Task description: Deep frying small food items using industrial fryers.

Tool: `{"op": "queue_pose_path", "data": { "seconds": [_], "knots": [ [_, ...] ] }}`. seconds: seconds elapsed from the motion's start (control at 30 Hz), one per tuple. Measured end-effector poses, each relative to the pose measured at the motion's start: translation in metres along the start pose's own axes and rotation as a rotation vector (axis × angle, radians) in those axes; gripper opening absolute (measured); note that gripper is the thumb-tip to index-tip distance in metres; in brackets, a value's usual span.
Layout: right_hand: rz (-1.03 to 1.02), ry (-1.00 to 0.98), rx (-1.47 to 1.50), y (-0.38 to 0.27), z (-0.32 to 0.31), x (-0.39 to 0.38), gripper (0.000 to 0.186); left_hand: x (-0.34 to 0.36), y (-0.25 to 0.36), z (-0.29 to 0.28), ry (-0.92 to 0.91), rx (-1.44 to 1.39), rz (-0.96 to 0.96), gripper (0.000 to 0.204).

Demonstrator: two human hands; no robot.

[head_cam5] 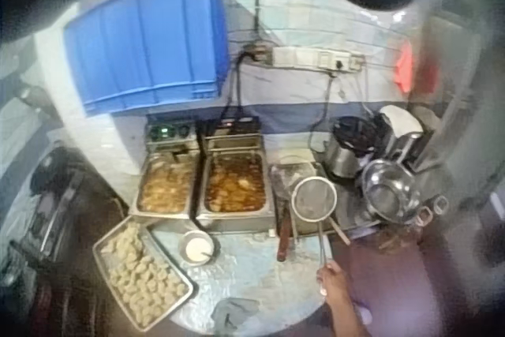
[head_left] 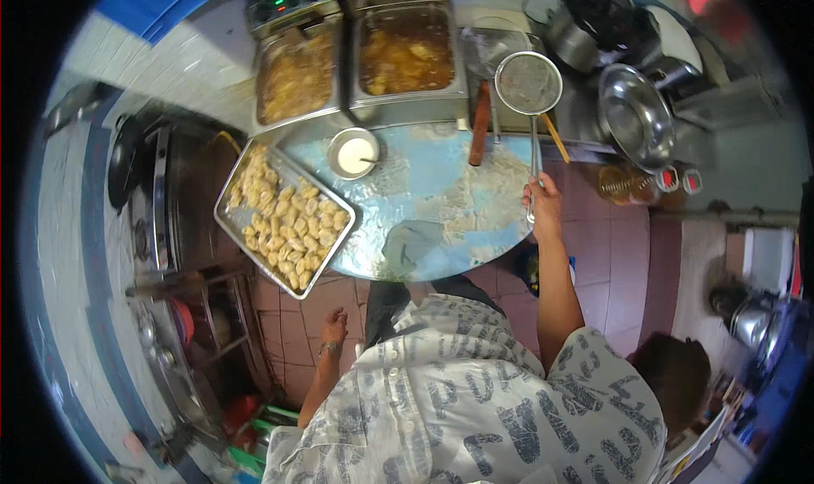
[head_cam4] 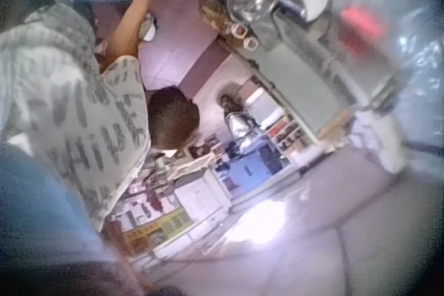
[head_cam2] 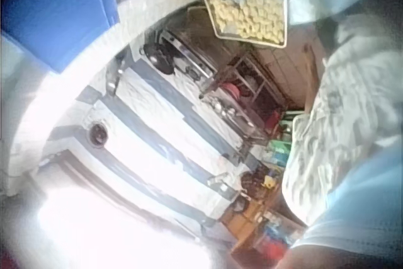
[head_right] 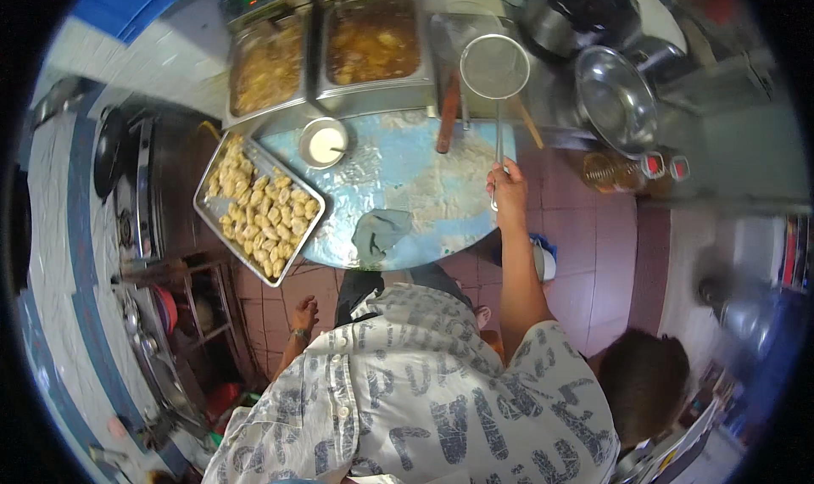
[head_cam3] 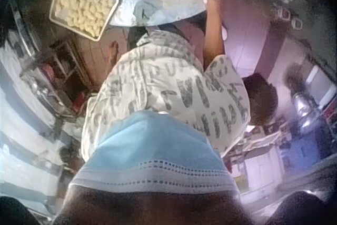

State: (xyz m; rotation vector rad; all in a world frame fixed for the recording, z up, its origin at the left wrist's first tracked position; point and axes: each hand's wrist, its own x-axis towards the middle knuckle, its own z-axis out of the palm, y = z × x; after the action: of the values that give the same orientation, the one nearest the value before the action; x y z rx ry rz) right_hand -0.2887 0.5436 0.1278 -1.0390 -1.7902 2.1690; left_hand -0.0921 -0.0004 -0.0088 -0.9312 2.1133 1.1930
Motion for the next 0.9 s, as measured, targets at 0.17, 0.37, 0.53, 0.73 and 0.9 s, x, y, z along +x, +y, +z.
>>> {"op": "queue_pose_path", "data": {
  "seconds": [0.17, 0.37, 0.53, 0.73, 0.9],
  "knots": [
    [-0.029, -0.173, 0.0, -0.021, 0.052, -0.019, 0.029, -0.008, -0.009, -0.007, 0.055, -0.159, -0.037, 0.034],
    [-0.126, -0.378, -0.097, -0.038, 0.141, -0.046, 0.031, 0.002, -0.078, -0.024, 0.119, -0.273, -0.055, 0.03],
    [-0.309, -0.477, -0.441, -0.039, 0.221, -0.043, 0.037, 0.012, -0.133, -0.057, 0.163, -0.348, -0.041, 0.029],
    [-0.932, -0.192, -0.922, -0.043, 0.32, -0.02, 0.036, 0.017, -0.22, -0.131, 0.099, -0.298, -0.053, 0.031],
    [-0.846, -0.15, -1.175, -0.068, 0.372, -0.006, 0.033, -0.001, -0.256, -0.172, 0.21, -0.776, -0.494, 0.012]
  ]
}}
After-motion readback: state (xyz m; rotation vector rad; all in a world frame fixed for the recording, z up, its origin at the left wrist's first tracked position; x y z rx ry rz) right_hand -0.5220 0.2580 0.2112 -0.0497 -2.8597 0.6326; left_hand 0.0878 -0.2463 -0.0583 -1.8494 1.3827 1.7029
